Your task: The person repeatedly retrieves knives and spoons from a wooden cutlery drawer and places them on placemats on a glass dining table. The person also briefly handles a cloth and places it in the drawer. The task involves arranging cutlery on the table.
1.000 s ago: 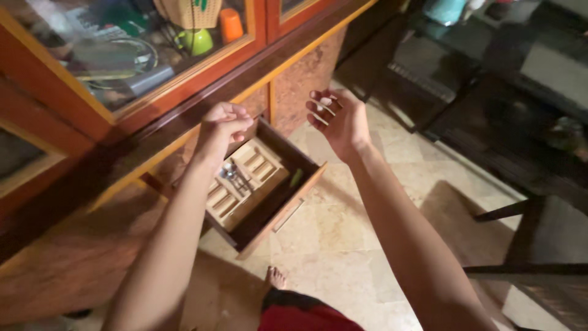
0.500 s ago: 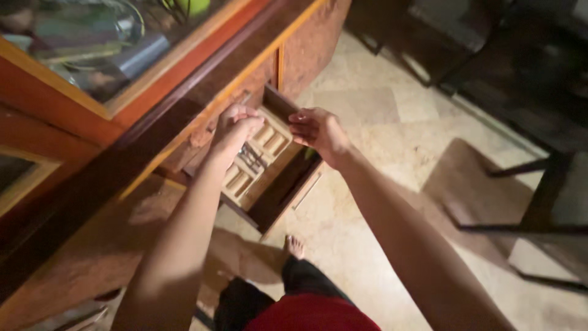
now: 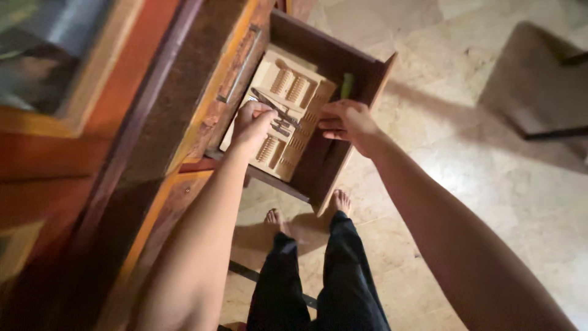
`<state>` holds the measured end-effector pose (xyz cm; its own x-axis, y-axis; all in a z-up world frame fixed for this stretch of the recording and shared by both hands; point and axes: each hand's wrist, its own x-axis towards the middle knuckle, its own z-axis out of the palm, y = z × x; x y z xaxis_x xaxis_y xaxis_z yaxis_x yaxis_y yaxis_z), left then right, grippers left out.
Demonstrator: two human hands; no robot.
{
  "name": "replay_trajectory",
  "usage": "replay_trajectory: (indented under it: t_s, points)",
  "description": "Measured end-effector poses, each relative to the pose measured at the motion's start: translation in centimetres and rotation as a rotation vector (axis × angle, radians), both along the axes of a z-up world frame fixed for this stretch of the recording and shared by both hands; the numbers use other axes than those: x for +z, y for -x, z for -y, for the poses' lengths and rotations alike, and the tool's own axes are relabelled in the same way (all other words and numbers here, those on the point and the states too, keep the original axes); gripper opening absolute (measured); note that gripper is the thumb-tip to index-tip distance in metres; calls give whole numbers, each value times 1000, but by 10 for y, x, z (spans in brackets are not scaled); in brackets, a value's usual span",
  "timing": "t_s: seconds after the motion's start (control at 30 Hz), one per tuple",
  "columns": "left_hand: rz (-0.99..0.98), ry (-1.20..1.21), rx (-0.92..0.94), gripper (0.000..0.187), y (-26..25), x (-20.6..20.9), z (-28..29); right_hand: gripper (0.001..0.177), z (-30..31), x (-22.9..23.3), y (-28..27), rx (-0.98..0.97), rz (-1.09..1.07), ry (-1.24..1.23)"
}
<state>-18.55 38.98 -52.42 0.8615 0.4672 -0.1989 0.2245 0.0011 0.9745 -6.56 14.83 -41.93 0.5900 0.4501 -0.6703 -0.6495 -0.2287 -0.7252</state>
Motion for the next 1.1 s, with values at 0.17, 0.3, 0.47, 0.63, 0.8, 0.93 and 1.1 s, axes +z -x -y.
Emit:
replay_trajectory:
  t_s: [0.17,0.3,0.47,0.63,0.8,0.93,1.1]
  points:
    - [-246,-19,63,25,-5,-50,-10,28,-27,-79,17,62,6,114]
    - [-259,-4,58,24,-27,-95,-14,30,-45,-152,10,88,14,145]
    - [-367,56,98,26,-40,-146,-6,27,-55,-251,-10,129,49,158]
    - [-364,-325,-25,32,-51,-179,-5,32,-66,-307,-20,252,243,318]
    - [-353,-579,-157,43,-50,-185,-13,51,-84,-335,-15,365,409,564]
    - [-593,-465,-164,57,-54,-183,-17,48,-86,-352,-5,339,562,486]
    - [-643,-410,-167,59,-45,-190,-17,50,-90,-345,3,366,588,617]
